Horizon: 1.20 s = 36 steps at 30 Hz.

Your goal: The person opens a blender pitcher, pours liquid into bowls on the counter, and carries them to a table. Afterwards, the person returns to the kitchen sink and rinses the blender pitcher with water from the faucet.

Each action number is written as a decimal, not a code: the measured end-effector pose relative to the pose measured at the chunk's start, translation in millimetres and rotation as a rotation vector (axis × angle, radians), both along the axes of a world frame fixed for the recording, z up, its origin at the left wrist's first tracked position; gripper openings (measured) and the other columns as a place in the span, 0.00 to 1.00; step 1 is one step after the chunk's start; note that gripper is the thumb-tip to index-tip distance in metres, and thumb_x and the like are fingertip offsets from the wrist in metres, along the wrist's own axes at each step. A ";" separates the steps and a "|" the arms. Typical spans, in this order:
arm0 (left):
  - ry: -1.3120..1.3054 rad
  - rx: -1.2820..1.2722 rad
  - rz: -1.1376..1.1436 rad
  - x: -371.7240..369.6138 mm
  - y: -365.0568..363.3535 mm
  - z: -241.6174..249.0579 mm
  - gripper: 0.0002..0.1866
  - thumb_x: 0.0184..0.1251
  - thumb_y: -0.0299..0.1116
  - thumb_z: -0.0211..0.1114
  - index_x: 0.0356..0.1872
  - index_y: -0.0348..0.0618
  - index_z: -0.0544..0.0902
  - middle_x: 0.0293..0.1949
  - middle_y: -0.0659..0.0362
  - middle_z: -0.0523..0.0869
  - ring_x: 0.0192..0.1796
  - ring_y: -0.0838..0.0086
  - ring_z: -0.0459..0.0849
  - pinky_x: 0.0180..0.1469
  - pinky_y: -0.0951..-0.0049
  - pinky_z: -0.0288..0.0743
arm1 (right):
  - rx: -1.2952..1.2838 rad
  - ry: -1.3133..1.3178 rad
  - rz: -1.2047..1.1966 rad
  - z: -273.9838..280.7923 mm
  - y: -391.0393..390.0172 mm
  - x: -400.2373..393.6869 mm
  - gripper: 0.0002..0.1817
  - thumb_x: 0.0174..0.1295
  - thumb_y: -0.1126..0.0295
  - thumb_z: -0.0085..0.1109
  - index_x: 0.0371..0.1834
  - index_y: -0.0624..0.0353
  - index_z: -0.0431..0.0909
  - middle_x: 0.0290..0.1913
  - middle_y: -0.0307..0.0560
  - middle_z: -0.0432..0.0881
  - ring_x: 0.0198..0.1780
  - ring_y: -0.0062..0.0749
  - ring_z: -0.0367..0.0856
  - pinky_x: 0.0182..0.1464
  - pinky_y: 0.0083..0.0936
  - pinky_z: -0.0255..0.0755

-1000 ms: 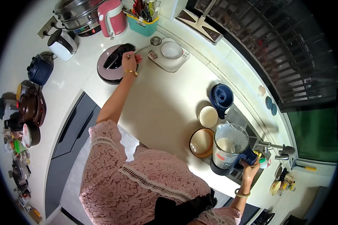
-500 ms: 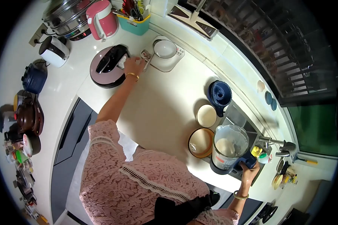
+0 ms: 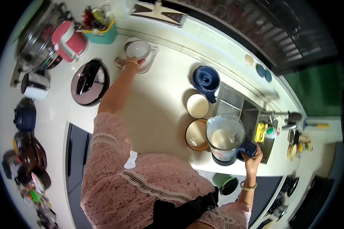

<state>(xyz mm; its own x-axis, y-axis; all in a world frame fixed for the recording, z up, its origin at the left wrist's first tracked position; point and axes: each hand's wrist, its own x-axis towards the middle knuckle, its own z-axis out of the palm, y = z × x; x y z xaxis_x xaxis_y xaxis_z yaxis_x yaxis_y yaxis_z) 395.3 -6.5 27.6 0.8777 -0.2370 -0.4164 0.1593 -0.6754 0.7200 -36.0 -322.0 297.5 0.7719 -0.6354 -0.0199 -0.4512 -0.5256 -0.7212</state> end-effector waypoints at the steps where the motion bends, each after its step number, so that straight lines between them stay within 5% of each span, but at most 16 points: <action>1: -0.242 0.349 -0.284 -2.8 -5.2 5.0 0.13 0.57 0.26 0.48 0.42 0.29 0.69 0.39 0.48 0.77 0.31 0.57 0.80 0.29 0.65 0.83 | -0.019 0.011 0.014 -2.0 -1.8 -3.2 0.15 0.31 0.87 0.58 0.25 0.63 0.70 0.24 0.36 0.72 0.29 0.18 0.68 0.35 0.16 0.65; 4: 0.362 -1.031 0.884 -1.0 -21.5 9.3 0.15 0.54 0.23 0.46 0.43 0.26 0.66 0.36 0.45 0.77 0.32 0.55 0.81 0.28 0.70 0.83 | -0.060 0.006 0.043 -1.5 2.8 -2.2 0.14 0.31 0.87 0.58 0.26 0.63 0.71 0.24 0.38 0.73 0.29 0.18 0.69 0.35 0.16 0.65; 8: 0.369 -0.999 0.631 -1.1 -54.1 49.8 0.19 0.49 0.21 0.45 0.44 0.22 0.62 0.35 0.39 0.75 0.31 0.53 0.80 0.28 0.65 0.82 | -0.054 -0.013 0.107 3.0 3.0 -1.9 0.14 0.30 0.87 0.58 0.23 0.64 0.69 0.21 0.36 0.70 0.27 0.16 0.66 0.31 0.14 0.63; 10: 0.073 -0.871 0.321 -15.0 -83.7 85.5 0.16 0.49 0.21 0.47 0.39 0.20 0.63 0.35 0.39 0.74 0.31 0.52 0.80 0.27 0.65 0.82 | 0.010 0.021 0.096 -1.7 -2.1 -6.5 0.14 0.30 0.87 0.58 0.21 0.63 0.68 0.21 0.35 0.68 0.26 0.17 0.65 0.31 0.13 0.61; 11: 0.129 -0.838 0.185 -22.7 -101.5 106.1 0.16 0.49 0.21 0.48 0.39 0.21 0.62 0.36 0.39 0.73 0.30 0.51 0.81 0.26 0.67 0.82 | 0.024 0.014 0.103 -1.5 -2.6 -7.4 0.14 0.30 0.88 0.58 0.21 0.63 0.67 0.20 0.34 0.68 0.26 0.16 0.64 0.30 0.13 0.61; 13: -0.039 -0.639 0.100 -44.9 -148.2 135.6 0.16 0.49 0.23 0.51 0.40 0.23 0.63 0.33 0.40 0.75 0.28 0.52 0.81 0.27 0.67 0.81 | 0.027 -0.010 0.131 -3.8 -5.2 -9.2 0.13 0.30 0.87 0.57 0.21 0.63 0.67 0.18 0.37 0.67 0.24 0.16 0.65 0.28 0.14 0.62; 15: -0.385 -0.341 -0.139 -76.6 -202.7 153.1 0.20 0.52 0.23 0.51 0.46 0.25 0.59 0.36 0.41 0.75 0.26 0.56 0.81 0.22 0.70 0.80 | 0.030 -0.007 0.170 0.9 -16.3 -14.3 0.12 0.30 0.85 0.57 0.21 0.64 0.68 0.17 0.42 0.69 0.23 0.18 0.68 0.28 0.16 0.64; 16: -0.362 -0.441 -0.165 -90.2 -226.2 158.1 0.18 0.49 0.25 0.52 0.43 0.36 0.63 0.32 0.42 0.78 0.29 0.54 0.80 0.35 0.62 0.73 | 0.061 -0.032 0.180 2.2 -16.1 -14.7 0.12 0.30 0.85 0.57 0.22 0.64 0.69 0.17 0.43 0.69 0.23 0.19 0.69 0.28 0.17 0.65; 17: -0.836 -0.345 -0.242 -109.0 -248.5 165.5 0.17 0.50 0.25 0.49 0.45 0.38 0.63 0.31 0.42 0.78 0.30 0.49 0.78 0.35 0.58 0.72 | 0.053 -0.040 0.192 3.1 -17.5 -16.0 0.12 0.31 0.85 0.57 0.22 0.64 0.69 0.17 0.43 0.70 0.23 0.20 0.69 0.28 0.17 0.65; 19: -0.738 -0.162 -0.502 -151.2 -273.8 218.7 0.16 0.54 0.26 0.46 0.47 0.39 0.61 0.31 0.39 0.76 0.34 0.48 0.77 0.35 0.53 0.69 | 0.060 -0.043 0.209 4.8 -20.4 -18.9 0.12 0.31 0.84 0.57 0.23 0.63 0.70 0.18 0.45 0.71 0.22 0.23 0.71 0.28 0.18 0.66; 22: -1.398 -0.230 -0.840 -172.3 -317.0 231.3 0.19 0.55 0.26 0.47 0.50 0.39 0.63 0.45 0.45 0.72 0.28 0.60 0.79 0.31 0.64 0.74 | 0.052 -0.043 0.263 5.7 -29.8 -23.5 0.13 0.30 0.83 0.57 0.23 0.63 0.69 0.18 0.49 0.71 0.22 0.31 0.73 0.28 0.22 0.66; 25: -1.605 -0.089 -1.013 -189.8 -343.2 243.6 0.21 0.54 0.28 0.50 0.52 0.40 0.64 0.51 0.50 0.67 0.27 0.66 0.79 0.30 0.69 0.75 | 0.071 -0.070 0.273 5.3 -33.9 -27.4 0.12 0.30 0.83 0.55 0.23 0.63 0.69 0.19 0.52 0.71 0.23 0.38 0.74 0.28 0.23 0.66; 30: -1.371 -0.075 -0.982 -201.2 -339.3 245.0 0.23 0.51 0.24 0.50 0.53 0.42 0.64 0.51 0.51 0.68 0.30 0.63 0.79 0.35 0.67 0.74 | 0.103 -0.131 0.277 -6.2 -45.6 -28.3 0.12 0.30 0.83 0.54 0.23 0.63 0.68 0.19 0.53 0.70 0.23 0.39 0.75 0.28 0.24 0.66; 33: -1.024 -0.151 -0.645 -197.1 -297.0 224.0 0.20 0.56 0.24 0.44 0.53 0.41 0.59 0.47 0.45 0.69 0.32 0.49 0.77 0.37 0.56 0.72 | 0.109 -0.086 0.255 -13.4 -50.0 -28.5 0.12 0.31 0.84 0.54 0.24 0.64 0.70 0.20 0.50 0.73 0.25 0.26 0.74 0.30 0.19 0.67; 34: -0.796 -0.044 -0.526 -204.7 -272.3 233.9 0.21 0.54 0.24 0.47 0.51 0.40 0.59 0.46 0.43 0.71 0.33 0.49 0.77 0.38 0.55 0.71 | 0.129 -0.069 0.240 -9.9 -48.2 -29.0 0.12 0.31 0.84 0.54 0.25 0.64 0.70 0.20 0.47 0.73 0.25 0.23 0.73 0.31 0.18 0.67; 36: -0.804 -0.160 -0.332 -199.1 -219.6 195.3 0.21 0.53 0.24 0.50 0.49 0.38 0.58 0.40 0.43 0.75 0.31 0.51 0.79 0.32 0.57 0.74 | 0.110 -0.121 0.269 -10.0 -46.9 -24.8 0.13 0.31 0.85 0.53 0.25 0.64 0.71 0.20 0.41 0.72 0.26 0.18 0.70 0.31 0.16 0.66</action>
